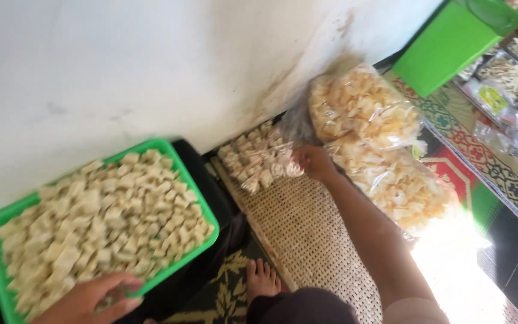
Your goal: Filling small plastic bags with bite-sized food pieces from a tray.
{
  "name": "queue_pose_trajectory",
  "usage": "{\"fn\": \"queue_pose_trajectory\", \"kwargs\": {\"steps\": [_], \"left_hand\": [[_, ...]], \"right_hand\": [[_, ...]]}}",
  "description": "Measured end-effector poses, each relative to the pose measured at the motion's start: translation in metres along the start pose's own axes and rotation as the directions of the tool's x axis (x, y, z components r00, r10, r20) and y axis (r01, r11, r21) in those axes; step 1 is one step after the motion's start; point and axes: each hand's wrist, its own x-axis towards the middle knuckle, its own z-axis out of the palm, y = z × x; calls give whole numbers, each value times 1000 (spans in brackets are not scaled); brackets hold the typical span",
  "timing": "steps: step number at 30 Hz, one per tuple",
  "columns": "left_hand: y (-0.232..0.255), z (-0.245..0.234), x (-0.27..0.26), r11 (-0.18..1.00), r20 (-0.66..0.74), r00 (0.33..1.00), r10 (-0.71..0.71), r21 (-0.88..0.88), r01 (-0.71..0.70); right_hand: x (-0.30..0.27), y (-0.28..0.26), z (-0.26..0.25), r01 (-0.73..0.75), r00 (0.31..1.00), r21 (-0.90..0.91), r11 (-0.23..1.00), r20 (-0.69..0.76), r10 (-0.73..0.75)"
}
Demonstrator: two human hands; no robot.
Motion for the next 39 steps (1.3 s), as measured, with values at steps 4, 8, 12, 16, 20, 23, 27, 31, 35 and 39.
{"fn": "queue_pose_trajectory", "kwargs": {"steps": [4, 8, 12, 16, 20, 23, 27, 31, 35, 39], "left_hand": [[67, 218, 166, 888, 34, 987, -157, -433, 156], [105, 404, 303, -653, 498, 863, 86, -626, 426], [59, 474, 359, -705, 312, 916, 252, -589, 395], [59, 475, 350, -730, 380, 914, 144, -582, 357], [65, 459, 334, -748, 431, 893, 128, -550, 372], [71, 454, 334, -738, 433, 898, 72, -583, 341], [60, 464, 360, -735, 436, 885, 162, -545, 403], [46, 478, 382, -733, 440, 855, 276, -478, 483], [60, 476, 368, -769, 412, 897, 157, -519, 373], [79, 455, 352, -786, 331, 940, -78, -600, 146]], "right_hand": [[9, 62, 9, -86, 996, -253, 964, -38, 79], [24, 110, 28, -70, 993, -98, 993, -99, 60], [44, 112, 46, -149, 982, -90, 985, -129, 136], [45, 120, 65, -124, 954, -144, 982, -290, 78], [26, 97, 82, -219, 806, -70, 973, -575, 140], [15, 105, 95, -367, 808, 14, 930, -492, 326], [15, 98, 101, -312, 862, 203, 928, -350, 367], [9, 90, 103, -355, 864, 166, 920, -317, 391], [-20, 104, 123, -367, 865, 12, 930, -363, 346], [-88, 0, 137, -460, 856, 179, 870, -172, 488]]}}
